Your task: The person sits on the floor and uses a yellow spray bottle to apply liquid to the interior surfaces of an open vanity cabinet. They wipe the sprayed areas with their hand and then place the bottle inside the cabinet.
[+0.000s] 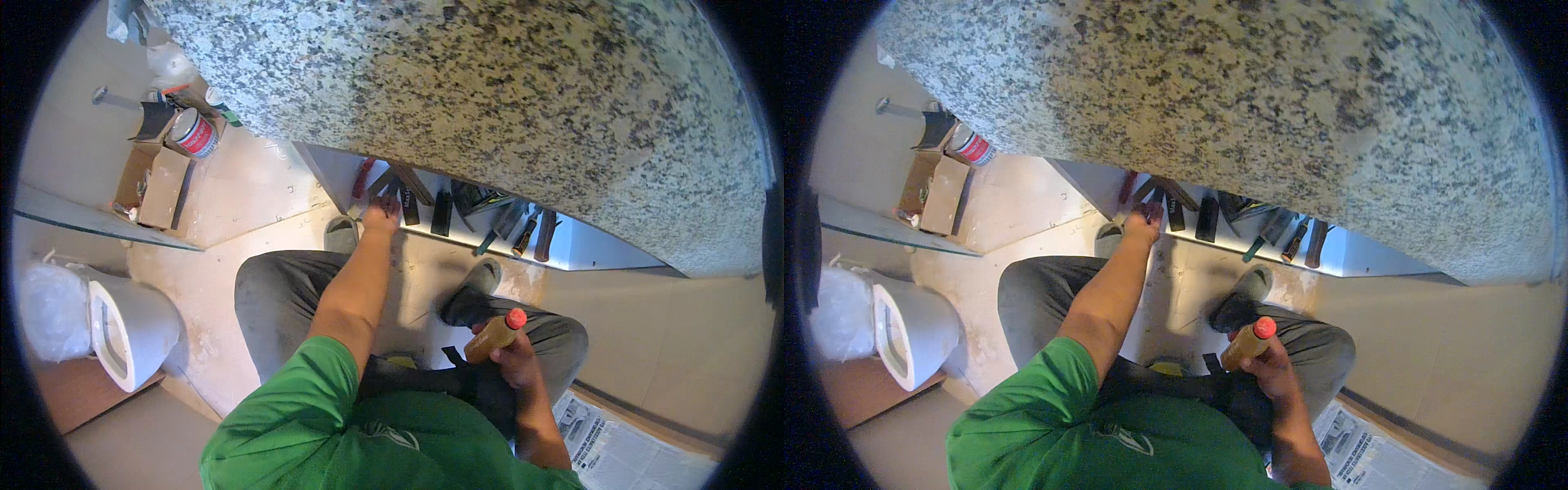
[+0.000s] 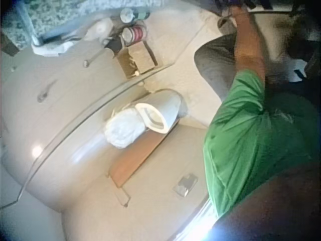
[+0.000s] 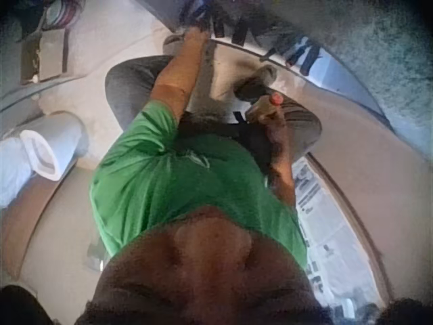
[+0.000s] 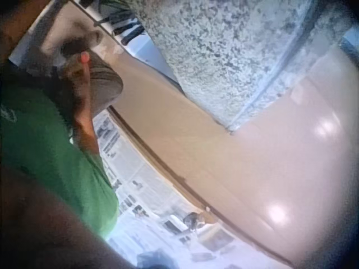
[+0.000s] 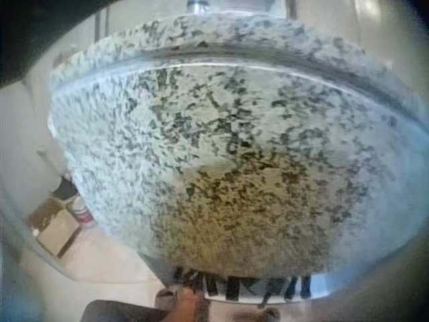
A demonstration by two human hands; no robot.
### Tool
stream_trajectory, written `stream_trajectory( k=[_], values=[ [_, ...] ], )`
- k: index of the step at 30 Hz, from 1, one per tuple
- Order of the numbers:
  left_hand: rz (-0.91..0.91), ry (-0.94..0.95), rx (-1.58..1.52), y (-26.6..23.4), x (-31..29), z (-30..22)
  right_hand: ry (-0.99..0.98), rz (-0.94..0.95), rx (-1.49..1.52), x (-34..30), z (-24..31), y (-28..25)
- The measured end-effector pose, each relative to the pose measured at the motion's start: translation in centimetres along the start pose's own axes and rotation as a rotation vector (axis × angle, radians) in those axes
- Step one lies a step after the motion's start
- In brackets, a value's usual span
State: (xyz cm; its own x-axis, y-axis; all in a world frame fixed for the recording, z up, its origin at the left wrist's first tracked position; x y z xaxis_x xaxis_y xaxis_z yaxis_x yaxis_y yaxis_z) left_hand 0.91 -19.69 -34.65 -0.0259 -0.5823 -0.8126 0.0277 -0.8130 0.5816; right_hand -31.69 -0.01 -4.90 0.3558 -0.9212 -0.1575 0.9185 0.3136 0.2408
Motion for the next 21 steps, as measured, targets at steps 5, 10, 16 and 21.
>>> stream_trajectory(
  k=[5,10,16,21],
  values=[
    [-0.107,-0.04,0.763,0.3,0.0,0.9,-0.002,0.043,-0.076,0.0,-0.5,-0.4],
    [0.116,0.001,1.961,4.2,-5.7,3.5,-0.074,0.008,0.015,0.4,-0.5,0.0],
    [0.478,0.149,2.88,7.8,-20.1,7.7,-0.22,-0.076,0.037,-0.1,1.7,0.3],
    [0.505,0.135,2.55,9.3,-34.8,6.6,-0.347,-0.102,-0.526,1.2,5.9,0.4]
  ],
)
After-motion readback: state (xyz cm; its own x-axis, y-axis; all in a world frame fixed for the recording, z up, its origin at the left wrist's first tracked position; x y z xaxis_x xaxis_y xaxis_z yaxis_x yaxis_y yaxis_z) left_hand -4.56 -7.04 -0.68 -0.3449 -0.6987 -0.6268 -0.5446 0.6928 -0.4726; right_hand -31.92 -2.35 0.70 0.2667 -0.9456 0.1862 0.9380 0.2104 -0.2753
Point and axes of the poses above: each hand's wrist, its own x-axis towards the middle knuckle, its own y-axis out of the palm, z = x × y, the point moved 9 cm from there along x, towards the middle knuckle, and after that the axes turned 15 degrees about -y, right-handed, at the moved point
